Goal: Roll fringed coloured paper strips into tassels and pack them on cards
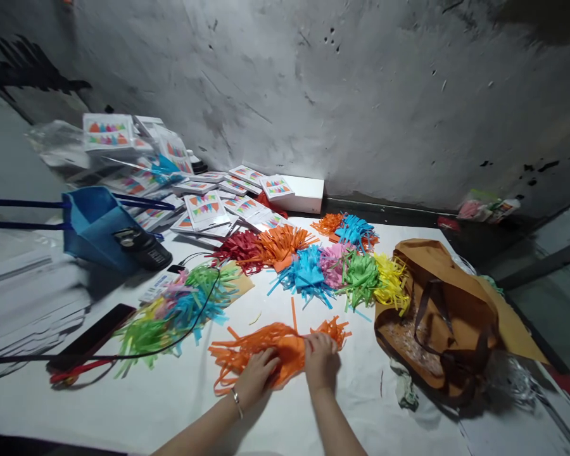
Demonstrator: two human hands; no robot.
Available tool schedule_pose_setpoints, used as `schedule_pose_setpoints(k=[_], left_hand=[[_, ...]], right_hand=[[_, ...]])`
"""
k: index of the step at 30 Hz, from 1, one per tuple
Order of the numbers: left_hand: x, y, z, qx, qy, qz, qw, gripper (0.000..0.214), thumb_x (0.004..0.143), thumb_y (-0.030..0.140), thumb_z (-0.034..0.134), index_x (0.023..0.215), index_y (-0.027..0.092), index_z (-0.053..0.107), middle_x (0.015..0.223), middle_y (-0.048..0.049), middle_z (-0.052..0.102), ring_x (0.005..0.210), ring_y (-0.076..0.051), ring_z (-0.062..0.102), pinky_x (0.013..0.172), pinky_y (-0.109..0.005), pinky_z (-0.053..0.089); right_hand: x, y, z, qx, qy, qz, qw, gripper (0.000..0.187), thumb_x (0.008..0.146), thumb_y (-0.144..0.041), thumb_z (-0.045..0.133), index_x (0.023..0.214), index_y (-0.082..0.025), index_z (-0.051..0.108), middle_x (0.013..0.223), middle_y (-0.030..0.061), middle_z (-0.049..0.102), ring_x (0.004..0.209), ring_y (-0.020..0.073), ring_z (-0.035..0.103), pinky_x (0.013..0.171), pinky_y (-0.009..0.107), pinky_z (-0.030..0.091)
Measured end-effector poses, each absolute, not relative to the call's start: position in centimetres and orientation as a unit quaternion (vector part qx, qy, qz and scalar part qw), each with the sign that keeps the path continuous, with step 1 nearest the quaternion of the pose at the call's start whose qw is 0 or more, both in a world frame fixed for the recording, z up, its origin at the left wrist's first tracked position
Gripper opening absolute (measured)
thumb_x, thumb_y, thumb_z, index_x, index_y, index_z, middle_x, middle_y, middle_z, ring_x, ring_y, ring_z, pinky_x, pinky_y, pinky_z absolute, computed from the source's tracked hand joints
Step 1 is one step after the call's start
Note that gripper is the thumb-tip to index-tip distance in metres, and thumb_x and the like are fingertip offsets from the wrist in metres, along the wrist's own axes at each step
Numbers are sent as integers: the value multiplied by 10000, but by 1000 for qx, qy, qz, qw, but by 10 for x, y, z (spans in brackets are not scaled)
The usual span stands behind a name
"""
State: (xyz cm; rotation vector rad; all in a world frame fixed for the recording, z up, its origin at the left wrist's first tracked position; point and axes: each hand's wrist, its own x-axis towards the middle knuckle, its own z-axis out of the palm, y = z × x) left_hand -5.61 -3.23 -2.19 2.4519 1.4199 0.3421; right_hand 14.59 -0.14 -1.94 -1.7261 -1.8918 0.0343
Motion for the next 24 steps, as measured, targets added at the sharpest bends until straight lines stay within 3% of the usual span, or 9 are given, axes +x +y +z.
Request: schedule_pose_setpoints(k=[3,6,9,11,13,16,21,24], left_hand=[[-70,-28,-27,823,528,154,142,258,845,185,510,1079,228,611,1157,-97,595,1063,-278,521,887,-433,436],[-78,-19,-19,816,533,165,150,228,826,192,517,1014,232,639,1147,-92,608,1068,-284,527,891,-446,440],[-65,-19,15,790,549,217,166,197,850,209,475,903,219,664,1090,-102,625,1013,-282,550,859,-450,455],[-42,-24,54,774,526,286,207,244,899,252,435,982,217,662,1083,-112,623,1009,-264,552,881,-429,449],[-14,-29,97,774,465,318,288,268,919,294,434,1062,233,652,1102,-107,625,1028,-247,553,896,-389,446],[27,-28,142,772,389,255,432,269,907,356,473,996,237,698,981,-83,682,937,-231,593,845,-356,452],[55,-21,143,552,372,135,734,338,677,481,731,717,151,669,621,-1,633,527,-105,500,530,-231,381],[58,-26,134,451,369,141,800,373,601,457,800,693,137,633,572,26,577,451,-58,401,460,-197,289]], right_hand=[[210,-2,-7,-707,-605,-54,362,430,978,-365,309,868,-160,671,817,92,686,761,201,619,713,316,463],[276,-17,14,-735,-530,-119,406,516,978,-415,270,874,-105,670,809,158,690,744,239,626,685,355,465],[306,-47,41,-706,-572,-137,395,396,945,-415,400,865,-158,690,845,127,708,824,260,634,826,427,443],[300,-67,61,-627,-696,-108,332,235,924,-301,473,936,-223,694,895,71,716,900,240,634,933,456,403],[280,-83,82,-537,-796,-71,269,266,910,-174,474,1069,-273,663,969,40,714,984,216,625,1003,464,375],[250,-95,109,-489,-830,-52,263,364,908,-119,463,1200,-291,597,1044,41,705,1042,216,615,1017,488,385],[227,-100,128,-516,-770,-18,375,343,875,-104,531,1138,-305,621,937,20,717,901,205,662,966,500,436],[216,-103,126,-553,-685,27,474,259,866,-106,550,1015,-290,657,825,5,702,784,179,663,906,459,487]])
